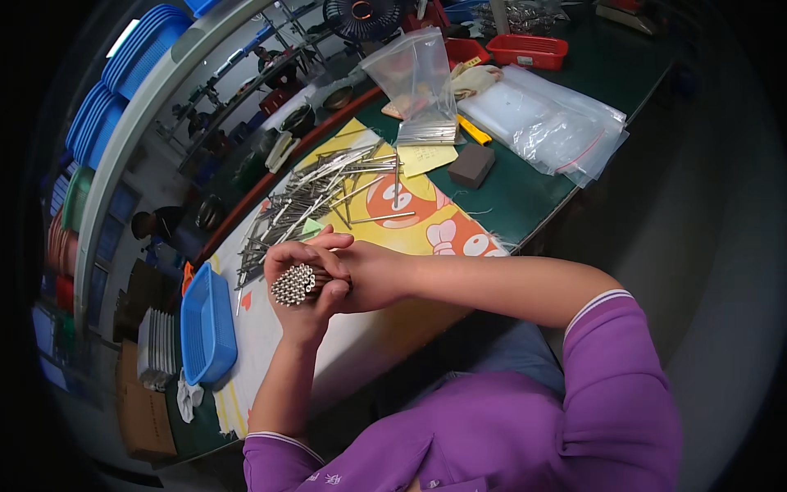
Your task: The recorder is manually sorting a pile of thin metal pins on a workbench and then placing a batch of them into a clear plastic bag.
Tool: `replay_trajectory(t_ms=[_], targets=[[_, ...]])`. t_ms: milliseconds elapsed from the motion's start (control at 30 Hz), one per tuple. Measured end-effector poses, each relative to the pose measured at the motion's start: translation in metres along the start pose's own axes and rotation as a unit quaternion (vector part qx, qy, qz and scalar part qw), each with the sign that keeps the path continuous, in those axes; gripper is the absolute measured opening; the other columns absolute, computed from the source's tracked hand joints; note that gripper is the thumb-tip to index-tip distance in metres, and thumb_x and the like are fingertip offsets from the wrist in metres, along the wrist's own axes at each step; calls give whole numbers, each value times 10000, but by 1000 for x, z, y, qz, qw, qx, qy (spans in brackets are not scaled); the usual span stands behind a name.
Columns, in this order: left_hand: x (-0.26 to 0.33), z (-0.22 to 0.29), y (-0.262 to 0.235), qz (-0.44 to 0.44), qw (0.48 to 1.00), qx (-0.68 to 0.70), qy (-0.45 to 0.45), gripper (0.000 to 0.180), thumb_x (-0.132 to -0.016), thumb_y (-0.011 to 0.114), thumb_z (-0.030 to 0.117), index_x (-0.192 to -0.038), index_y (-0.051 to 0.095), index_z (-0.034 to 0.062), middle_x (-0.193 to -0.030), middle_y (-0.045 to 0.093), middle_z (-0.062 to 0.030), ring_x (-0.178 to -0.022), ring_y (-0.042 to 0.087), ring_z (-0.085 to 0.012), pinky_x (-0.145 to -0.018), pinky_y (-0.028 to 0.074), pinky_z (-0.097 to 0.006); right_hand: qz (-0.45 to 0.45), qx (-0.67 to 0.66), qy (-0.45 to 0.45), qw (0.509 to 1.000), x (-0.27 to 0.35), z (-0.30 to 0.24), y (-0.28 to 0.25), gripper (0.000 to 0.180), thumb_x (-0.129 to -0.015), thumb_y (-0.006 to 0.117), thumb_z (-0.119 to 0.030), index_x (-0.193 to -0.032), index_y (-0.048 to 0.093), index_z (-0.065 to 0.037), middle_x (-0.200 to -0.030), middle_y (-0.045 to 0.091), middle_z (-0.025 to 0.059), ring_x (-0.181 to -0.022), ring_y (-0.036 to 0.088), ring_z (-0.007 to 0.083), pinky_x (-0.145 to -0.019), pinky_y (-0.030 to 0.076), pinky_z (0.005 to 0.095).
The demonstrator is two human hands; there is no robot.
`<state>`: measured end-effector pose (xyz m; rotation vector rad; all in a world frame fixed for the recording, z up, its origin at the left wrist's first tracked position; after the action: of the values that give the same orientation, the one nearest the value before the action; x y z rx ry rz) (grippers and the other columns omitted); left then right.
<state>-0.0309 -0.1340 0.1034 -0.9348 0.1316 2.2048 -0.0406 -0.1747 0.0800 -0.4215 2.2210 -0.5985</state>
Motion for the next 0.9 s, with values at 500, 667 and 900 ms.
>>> replay_trajectory(t_ms=[500,667,900], targets=[[-2,-79,-31,-72,968,-197,-135,537,-641,741,166,-1117,523,45,-1310,425,-154,-1272,341,-333,-1042,280,-432,-77,-267,104,955,-5,83,30,244,-745,686,-127,-960,607,-43,-899,658,61,-852,602,163,-806,468,303],[-1,-95,-44,-38,981,-34,-186,1069,-685,600,682,-1424,139,63,-1432,264,-140,-1297,303,-309,-1063,225,-433,-36,-259,200,944,-3,92,24,203,-790,671,-192,-857,573,-28,-736,601,34,-736,586,118,-683,474,270],[-29,-77,-111,95,983,-81,-133,252,-892,498,38,-1140,526,7,-1261,472,-102,-1152,488,-209,-964,398,-324,133,-411,299,851,9,130,11,196,-821,645,-215,-826,512,-72,-723,560,24,-680,584,109,-637,474,261]])
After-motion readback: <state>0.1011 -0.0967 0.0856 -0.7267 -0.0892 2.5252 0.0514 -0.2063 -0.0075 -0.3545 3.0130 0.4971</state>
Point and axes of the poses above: each hand's wrist, its own x-axis away from the middle knuckle, its own y-axis out of the palm, z = x × y, the point moved 9 cm from there along -x, towards the middle knuckle
